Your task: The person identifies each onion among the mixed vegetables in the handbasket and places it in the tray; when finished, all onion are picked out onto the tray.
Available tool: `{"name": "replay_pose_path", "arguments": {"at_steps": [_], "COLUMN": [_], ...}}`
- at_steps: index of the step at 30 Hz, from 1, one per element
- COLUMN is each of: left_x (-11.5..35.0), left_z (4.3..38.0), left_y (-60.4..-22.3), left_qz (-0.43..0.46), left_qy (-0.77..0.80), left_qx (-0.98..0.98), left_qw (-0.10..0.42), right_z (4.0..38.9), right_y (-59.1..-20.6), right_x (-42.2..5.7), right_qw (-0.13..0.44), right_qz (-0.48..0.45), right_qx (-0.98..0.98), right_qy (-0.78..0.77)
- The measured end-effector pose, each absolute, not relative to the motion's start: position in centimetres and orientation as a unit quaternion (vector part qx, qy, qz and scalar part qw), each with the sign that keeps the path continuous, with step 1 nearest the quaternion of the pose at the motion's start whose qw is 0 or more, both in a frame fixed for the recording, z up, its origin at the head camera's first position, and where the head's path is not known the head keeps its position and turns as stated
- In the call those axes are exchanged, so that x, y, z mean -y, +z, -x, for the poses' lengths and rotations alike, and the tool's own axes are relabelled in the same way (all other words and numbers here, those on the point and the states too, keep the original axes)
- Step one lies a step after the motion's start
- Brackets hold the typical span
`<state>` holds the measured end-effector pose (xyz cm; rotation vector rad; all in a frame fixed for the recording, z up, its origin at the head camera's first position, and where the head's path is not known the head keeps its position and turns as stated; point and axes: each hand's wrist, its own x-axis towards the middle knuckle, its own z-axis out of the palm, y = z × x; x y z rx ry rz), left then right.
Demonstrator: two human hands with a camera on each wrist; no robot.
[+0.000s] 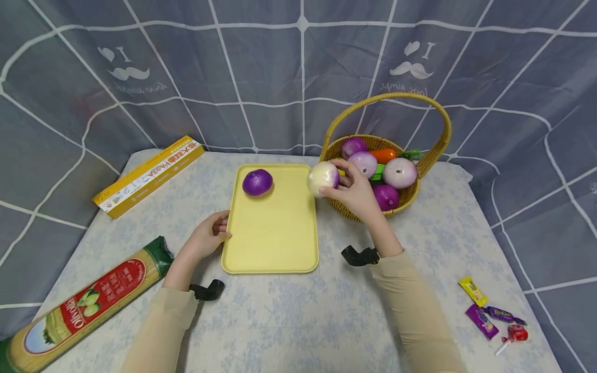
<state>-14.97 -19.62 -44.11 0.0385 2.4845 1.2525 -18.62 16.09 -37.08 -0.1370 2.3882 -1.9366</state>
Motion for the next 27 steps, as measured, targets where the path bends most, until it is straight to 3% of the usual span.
{"name": "replay_pose_path", "arguments": {"at_steps": [15,27], "left_x": [19.7,19.5], "left_z": [14.6,14.8], "left_y": [-44.4,-44.1], "left_qz": [-0.008,-0.003], "left_qy": [0.442,0.443], "left_qx": [-0.879,-0.878], "left_qw": [0.180,0.181], "right_z": [20.5,22.1], "right_y": [-41.0,-42.8], "right_x": [-8.8,-7.3], "right_qw": [0.064,0.043], "right_qz": [0.034,-0.002], "right_qx": [-0.748,-0.793], "right_qy": [-0.660,-0.607]}}
